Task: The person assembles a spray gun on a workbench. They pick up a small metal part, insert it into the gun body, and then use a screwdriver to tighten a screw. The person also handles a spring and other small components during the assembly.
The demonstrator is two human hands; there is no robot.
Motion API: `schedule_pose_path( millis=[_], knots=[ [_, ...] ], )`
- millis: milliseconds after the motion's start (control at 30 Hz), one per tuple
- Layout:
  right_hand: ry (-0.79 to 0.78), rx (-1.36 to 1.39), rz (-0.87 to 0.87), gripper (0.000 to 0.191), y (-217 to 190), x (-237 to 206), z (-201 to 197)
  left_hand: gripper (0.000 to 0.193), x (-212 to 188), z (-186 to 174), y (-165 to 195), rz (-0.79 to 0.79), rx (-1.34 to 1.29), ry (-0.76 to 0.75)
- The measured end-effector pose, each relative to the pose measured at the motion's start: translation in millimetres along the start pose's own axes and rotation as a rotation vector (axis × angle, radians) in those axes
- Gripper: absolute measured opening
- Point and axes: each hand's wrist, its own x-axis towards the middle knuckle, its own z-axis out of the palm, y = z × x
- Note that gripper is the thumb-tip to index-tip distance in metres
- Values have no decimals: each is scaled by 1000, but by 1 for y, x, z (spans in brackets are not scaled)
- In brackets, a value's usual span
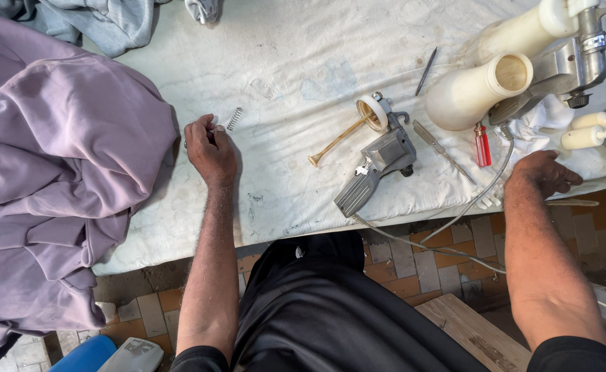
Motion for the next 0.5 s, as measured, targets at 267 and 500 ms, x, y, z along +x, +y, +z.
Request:
schedule_pose_path(
  millis=[267,500],
  knots=[
    [32,22,5,81,3,-2,-3,20,-1,2,-1,6,3,8],
    [-5,179,65,72,0,-9,-11,20,-2,6,-4,9,14,-1]
  ],
)
